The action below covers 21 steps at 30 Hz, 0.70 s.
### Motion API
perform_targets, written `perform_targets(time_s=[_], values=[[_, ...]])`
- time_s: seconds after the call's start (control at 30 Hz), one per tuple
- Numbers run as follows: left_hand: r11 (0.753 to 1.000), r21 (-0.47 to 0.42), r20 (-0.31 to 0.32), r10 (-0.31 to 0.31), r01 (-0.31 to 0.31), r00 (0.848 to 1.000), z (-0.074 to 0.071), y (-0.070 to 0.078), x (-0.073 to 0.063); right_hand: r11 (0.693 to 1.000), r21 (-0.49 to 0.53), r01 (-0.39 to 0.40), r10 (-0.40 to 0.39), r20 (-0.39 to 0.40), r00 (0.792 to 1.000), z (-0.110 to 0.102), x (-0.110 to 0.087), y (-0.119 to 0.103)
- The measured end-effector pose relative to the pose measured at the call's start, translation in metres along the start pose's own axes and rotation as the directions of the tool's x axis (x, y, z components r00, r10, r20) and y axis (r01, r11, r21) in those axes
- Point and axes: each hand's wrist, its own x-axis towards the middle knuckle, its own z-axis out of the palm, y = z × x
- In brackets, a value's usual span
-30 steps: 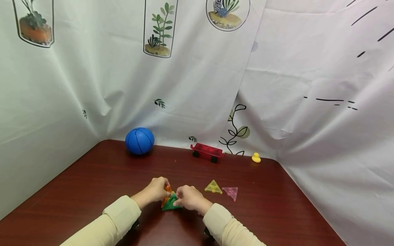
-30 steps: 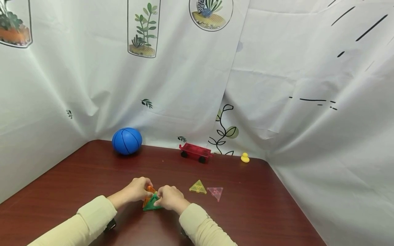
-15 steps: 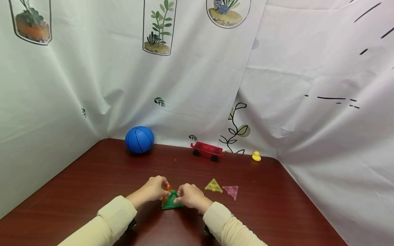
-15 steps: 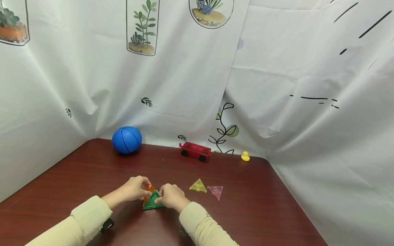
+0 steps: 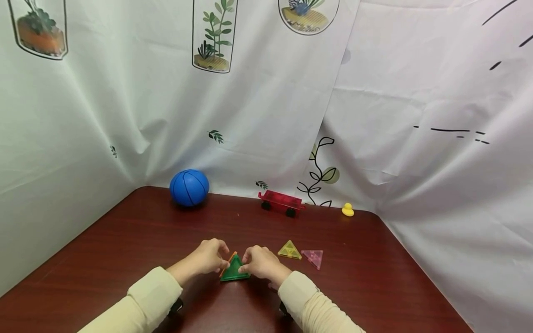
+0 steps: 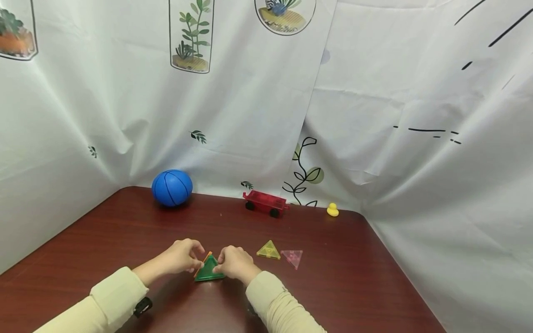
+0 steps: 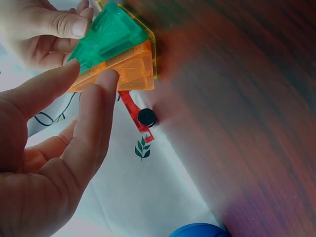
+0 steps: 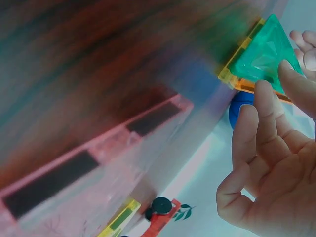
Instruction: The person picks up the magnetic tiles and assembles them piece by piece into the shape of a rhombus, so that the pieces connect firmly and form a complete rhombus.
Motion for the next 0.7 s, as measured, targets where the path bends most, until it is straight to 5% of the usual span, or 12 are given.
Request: perform_targets(time_s=[0.47,0.7], values=[[0.998,-0.038,-0.002,0.052,-0.052,0.999,-0.002,0.009,-0.003,0.999,0.005,-0.037,0.037,-0.079,0.996,-0.012,-0.004,0.032],[0.995,-0.068,0.012,0.068,-0.067,0.998,-0.002,0.022,-0.001,0.991,-0.089,-0.099,0.084,-0.157,0.984,-0.023,-0.003,0.051]])
